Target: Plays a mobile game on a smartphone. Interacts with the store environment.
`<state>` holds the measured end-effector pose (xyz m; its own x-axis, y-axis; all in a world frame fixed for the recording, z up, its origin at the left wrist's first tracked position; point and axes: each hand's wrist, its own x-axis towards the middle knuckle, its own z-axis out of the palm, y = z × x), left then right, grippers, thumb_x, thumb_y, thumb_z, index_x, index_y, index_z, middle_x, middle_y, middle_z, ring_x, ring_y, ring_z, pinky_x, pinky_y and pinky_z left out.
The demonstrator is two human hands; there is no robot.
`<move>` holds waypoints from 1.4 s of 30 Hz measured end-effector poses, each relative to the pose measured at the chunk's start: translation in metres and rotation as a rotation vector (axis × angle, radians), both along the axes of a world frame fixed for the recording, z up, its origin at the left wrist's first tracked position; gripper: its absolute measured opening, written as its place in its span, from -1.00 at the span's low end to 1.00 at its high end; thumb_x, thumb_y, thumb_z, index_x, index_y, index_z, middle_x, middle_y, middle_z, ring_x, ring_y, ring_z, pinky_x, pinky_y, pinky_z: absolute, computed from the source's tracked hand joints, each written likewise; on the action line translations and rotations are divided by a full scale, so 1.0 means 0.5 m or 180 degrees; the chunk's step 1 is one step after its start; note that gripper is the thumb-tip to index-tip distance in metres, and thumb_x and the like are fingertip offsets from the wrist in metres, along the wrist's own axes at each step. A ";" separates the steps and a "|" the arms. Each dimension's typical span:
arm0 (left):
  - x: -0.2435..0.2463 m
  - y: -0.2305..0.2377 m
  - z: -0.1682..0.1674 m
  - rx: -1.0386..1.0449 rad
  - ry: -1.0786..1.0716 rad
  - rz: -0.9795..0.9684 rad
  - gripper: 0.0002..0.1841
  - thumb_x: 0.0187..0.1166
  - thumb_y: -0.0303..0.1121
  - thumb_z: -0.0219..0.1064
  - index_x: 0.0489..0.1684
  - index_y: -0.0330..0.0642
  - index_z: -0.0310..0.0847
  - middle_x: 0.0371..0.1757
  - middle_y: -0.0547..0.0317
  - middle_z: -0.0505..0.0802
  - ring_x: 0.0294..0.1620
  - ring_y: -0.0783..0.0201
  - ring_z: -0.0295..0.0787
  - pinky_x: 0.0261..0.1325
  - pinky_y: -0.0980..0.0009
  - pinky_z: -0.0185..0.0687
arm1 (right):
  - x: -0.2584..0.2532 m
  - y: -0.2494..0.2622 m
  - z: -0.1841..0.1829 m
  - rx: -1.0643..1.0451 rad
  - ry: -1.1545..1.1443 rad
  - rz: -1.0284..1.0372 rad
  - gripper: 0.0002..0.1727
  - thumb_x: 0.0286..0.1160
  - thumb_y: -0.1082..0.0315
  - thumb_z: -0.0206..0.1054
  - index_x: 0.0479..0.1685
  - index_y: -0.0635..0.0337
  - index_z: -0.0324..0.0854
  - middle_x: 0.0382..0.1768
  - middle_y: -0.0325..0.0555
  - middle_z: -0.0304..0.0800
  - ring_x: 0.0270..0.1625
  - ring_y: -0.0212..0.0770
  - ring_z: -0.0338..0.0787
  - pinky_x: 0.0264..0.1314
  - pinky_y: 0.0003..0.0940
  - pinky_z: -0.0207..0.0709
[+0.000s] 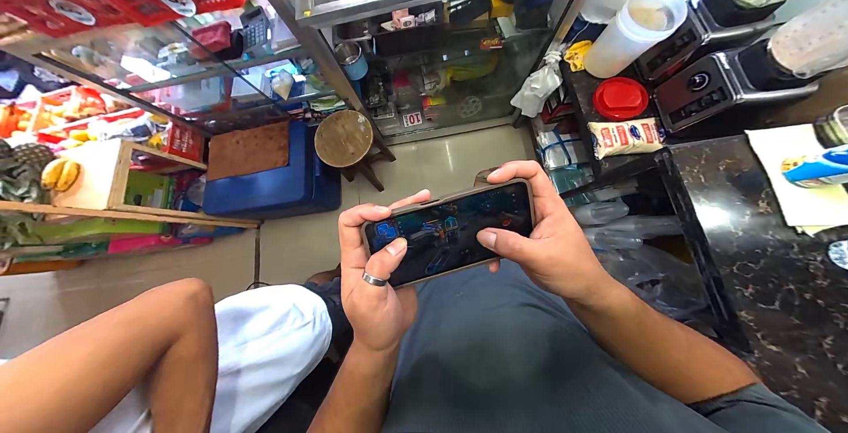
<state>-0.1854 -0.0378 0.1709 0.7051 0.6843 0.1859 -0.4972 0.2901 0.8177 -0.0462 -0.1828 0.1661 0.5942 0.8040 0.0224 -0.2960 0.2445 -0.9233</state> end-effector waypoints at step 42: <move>0.004 0.008 -0.004 0.0131 0.0139 0.0080 -0.51 0.40 -0.63 0.40 0.27 -0.07 0.37 0.23 -0.25 0.79 0.30 -0.07 0.79 0.27 0.09 0.77 | 0.022 -0.002 -0.011 0.0515 0.0294 0.0653 -0.37 0.47 0.58 0.17 0.53 -0.16 0.31 0.23 0.05 0.66 -0.07 -0.12 0.87 -0.36 -0.32 0.82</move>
